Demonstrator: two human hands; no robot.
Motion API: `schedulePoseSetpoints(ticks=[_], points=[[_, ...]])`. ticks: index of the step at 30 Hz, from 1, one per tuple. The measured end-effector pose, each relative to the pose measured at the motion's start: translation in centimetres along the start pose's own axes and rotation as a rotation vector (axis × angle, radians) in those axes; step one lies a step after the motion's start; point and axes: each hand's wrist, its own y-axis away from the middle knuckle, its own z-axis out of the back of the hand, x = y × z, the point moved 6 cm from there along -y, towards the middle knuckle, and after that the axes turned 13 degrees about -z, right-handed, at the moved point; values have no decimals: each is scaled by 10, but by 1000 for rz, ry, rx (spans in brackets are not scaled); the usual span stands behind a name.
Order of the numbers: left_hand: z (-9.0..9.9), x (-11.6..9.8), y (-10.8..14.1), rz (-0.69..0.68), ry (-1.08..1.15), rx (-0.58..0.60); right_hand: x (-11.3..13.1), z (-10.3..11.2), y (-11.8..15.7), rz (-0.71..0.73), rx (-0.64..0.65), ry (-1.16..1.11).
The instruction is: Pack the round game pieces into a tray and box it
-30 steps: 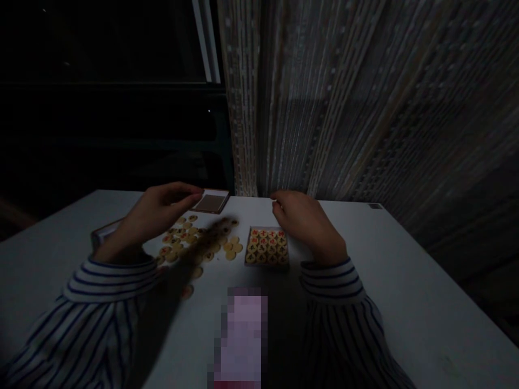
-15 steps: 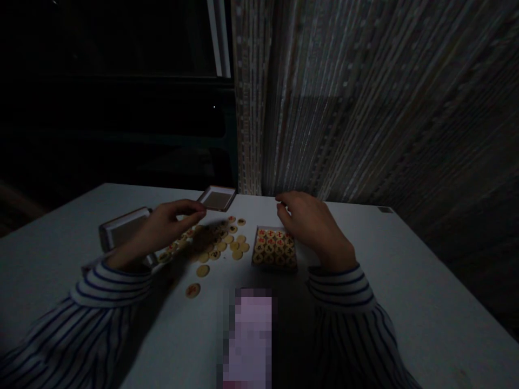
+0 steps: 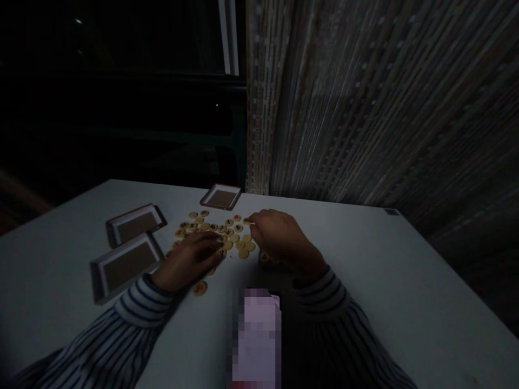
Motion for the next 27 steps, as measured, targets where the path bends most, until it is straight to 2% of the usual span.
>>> schedulePoseSetpoints(ticks=[5, 8, 17, 27], points=[[-9, 4, 3, -6, -49, 5, 29, -32, 0, 109, 129, 81], [-13, 3, 4, -13, -74, 33, 35, -40, 3, 140, 137, 101], [-15, 1, 4, 23, -119, 35, 38, -49, 8, 188, 150, 116], [-20, 1, 2, 46, -119, 19, 38, -54, 8, 177, 154, 110]])
